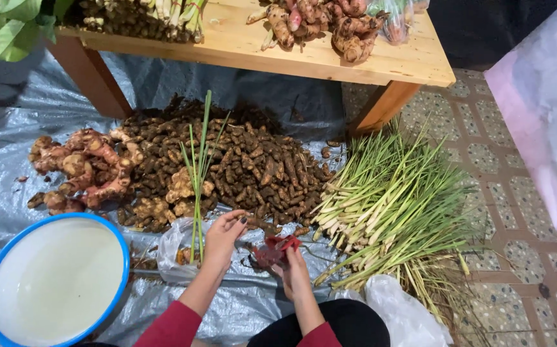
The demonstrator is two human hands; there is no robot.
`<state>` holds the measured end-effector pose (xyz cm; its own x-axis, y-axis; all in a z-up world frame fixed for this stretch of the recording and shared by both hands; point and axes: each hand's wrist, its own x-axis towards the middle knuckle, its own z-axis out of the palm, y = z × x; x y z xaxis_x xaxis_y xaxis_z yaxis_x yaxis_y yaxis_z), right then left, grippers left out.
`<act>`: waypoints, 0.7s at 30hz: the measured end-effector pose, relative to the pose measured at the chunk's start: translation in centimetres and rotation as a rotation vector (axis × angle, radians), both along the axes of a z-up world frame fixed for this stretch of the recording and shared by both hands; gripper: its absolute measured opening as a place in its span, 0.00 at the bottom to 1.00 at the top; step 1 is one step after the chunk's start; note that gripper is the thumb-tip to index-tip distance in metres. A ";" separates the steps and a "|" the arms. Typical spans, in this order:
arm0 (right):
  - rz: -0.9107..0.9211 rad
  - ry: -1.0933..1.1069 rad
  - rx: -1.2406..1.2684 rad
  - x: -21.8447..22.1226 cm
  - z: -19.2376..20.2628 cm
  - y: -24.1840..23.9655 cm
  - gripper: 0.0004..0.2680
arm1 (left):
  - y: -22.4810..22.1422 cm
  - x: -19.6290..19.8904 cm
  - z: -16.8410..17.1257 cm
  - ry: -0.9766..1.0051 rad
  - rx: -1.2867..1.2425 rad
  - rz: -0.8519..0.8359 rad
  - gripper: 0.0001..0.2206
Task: The person sorts ginger and turmeric roots from a large pile on the floor, placing several pieces into a plastic bag by hand. They also handle bundles of lemongrass nearby.
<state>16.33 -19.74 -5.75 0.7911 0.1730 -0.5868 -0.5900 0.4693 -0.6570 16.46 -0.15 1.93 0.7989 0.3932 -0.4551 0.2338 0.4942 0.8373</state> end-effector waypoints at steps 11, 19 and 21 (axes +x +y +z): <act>0.208 -0.264 0.500 -1.7 5.1 -0.8 0.20 | 0.0 -8.0 1.3 -0.095 -0.071 -0.001 0.13; 0.145 -0.036 0.464 -3.2 4.8 0.3 0.17 | -1.1 -10.7 0.9 -0.086 0.089 -0.017 0.14; 0.198 -0.027 0.446 -3.3 2.7 0.1 0.17 | -1.5 -11.0 2.4 -0.075 0.153 -0.031 0.13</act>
